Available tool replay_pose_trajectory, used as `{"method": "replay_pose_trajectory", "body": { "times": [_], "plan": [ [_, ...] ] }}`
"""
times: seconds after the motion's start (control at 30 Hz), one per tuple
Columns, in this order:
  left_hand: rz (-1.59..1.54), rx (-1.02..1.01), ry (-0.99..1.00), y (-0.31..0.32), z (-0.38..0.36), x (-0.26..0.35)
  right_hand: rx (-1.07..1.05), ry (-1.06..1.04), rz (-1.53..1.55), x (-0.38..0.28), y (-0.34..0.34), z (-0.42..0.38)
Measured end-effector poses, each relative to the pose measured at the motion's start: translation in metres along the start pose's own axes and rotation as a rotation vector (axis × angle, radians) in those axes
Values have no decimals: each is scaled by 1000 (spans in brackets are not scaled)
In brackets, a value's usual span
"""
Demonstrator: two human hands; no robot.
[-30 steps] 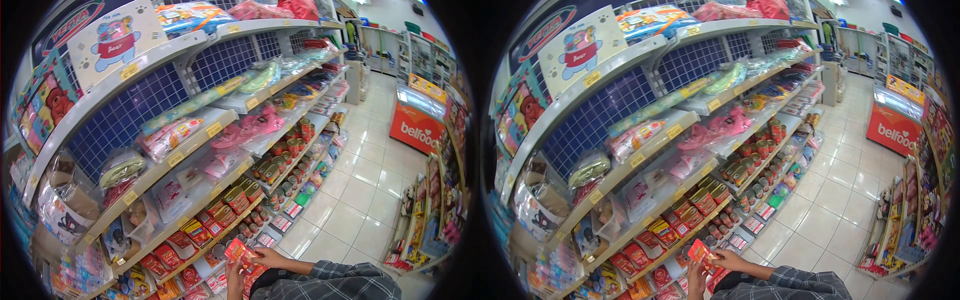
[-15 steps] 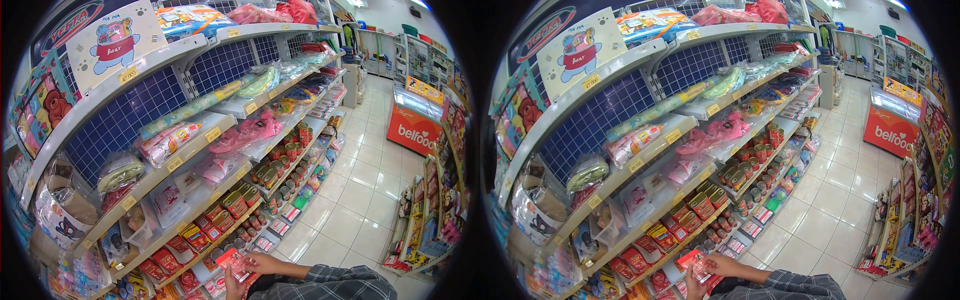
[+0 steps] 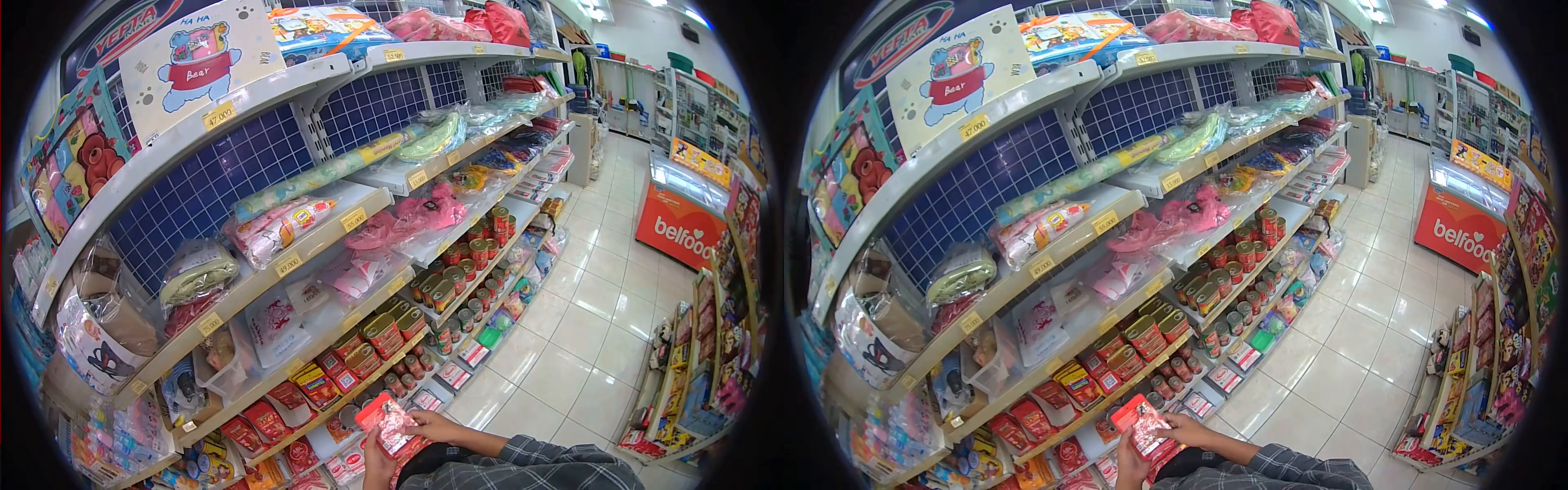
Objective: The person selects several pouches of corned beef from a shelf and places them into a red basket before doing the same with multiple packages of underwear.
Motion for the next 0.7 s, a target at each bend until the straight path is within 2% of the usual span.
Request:
{"method": "replay_pose_trajectory", "body": {
  "times": [0.07,0.17,0.3,0.4,0.43,0.5,0.57,0.6,0.67,0.7],
  "plan": [
    [69,-7,30,-11,9,-3,111,-98,-109,-16,-9,-6],
    [158,94,29,1,-6,6,253,-93,-599,-32,-25,-13],
    [138,2,-46,4,0,-7,201,-145,-736,-57,-7,-23],
    [-3,-69,-216,9,-6,-24,-82,-121,-576,-46,22,-17],
    [-29,-153,-230,4,-2,-28,-179,-108,-490,-37,30,-16],
    [-79,-322,-260,-14,9,-36,-134,-160,-457,-26,26,-11],
    [176,-135,-73,25,-21,-9,-46,-221,-447,-27,14,-10],
    [301,-38,21,37,-34,3,5,-170,-473,-22,5,-8],
    [191,-7,-53,19,-27,-4,107,-65,-524,-14,-14,-5],
    [135,8,-89,3,-21,-10,82,-7,-511,-6,-16,-2]
  ]
}}
Point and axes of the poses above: each hand's wrist, its own z-axis towards the middle knuckle, its own y-axis out of the palm, x = y × z, the point moved 8 cm from there along z, towards the middle knuckle, and after that the axes turned 2 degrees about -x, right-handed, at the moved point
